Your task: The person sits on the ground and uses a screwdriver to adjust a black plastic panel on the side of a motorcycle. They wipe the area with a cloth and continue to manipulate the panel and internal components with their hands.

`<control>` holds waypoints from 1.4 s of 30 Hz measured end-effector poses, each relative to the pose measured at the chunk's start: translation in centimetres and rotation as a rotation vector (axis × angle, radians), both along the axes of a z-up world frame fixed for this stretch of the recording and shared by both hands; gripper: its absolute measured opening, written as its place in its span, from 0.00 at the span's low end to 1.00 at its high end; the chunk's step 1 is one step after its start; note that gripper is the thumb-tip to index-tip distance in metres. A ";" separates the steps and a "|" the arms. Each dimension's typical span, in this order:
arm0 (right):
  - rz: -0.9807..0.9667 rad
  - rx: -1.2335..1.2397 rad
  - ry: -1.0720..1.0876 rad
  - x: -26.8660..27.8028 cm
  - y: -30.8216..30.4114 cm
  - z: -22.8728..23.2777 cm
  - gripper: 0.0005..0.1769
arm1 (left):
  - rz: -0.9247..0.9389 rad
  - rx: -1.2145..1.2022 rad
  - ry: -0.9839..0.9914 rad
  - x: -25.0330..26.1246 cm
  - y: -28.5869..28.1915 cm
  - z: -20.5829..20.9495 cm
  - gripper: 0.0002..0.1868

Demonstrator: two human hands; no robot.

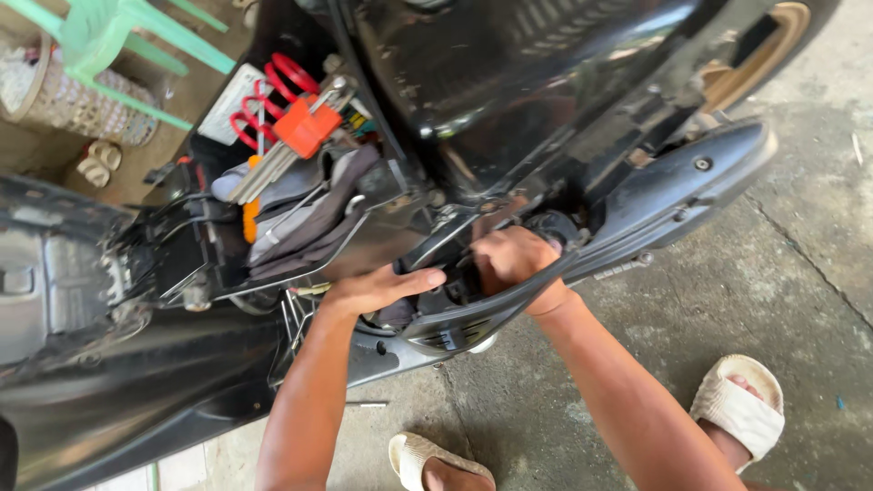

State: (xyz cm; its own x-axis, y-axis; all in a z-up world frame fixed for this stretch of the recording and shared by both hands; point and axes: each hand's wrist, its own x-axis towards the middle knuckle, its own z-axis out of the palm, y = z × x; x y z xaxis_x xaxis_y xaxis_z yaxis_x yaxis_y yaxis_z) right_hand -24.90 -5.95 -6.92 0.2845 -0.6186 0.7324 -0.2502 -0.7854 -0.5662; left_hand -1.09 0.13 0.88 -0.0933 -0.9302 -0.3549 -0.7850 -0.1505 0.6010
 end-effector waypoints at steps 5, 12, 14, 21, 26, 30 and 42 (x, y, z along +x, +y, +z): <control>-0.027 0.052 -0.047 0.4 0.4 -0.2 0.11 | 0.189 0.036 0.655 -0.5 0.2 0.5 0.44; -0.053 -0.036 -0.185 1.3 0.3 -1.8 0.15 | 0.056 -0.088 0.069 -1.7 0.6 2.1 0.32; -0.129 -0.019 -0.103 1.5 0.4 -2.0 0.18 | -0.007 -0.217 0.174 -1.7 0.5 2.5 0.34; -0.098 -0.101 -0.149 1.2 0.4 -2.0 0.17 | 0.039 0.002 0.180 -0.8 0.2 0.5 0.33; -0.048 -0.049 -0.113 0.8 0.3 -0.8 0.19 | -0.066 -0.312 0.078 -0.5 -0.1 0.3 0.34; -0.072 -0.139 -0.167 0.8 0.3 -0.8 0.19 | -0.064 -0.341 0.294 -1.1 0.4 0.9 0.30; -0.094 -0.169 -0.189 0.7 0.5 0.4 0.19 | -0.083 -0.211 0.079 -1.1 -0.1 2.4 0.34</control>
State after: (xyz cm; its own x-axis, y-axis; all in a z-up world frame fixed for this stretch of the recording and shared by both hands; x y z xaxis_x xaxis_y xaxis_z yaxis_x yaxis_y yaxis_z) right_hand -24.21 -5.48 -6.55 0.0801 -0.5004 0.8621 -0.2282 -0.8511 -0.4728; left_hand -2.22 0.02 3.32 -0.1922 -0.9710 -0.1420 -0.7388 0.0479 0.6722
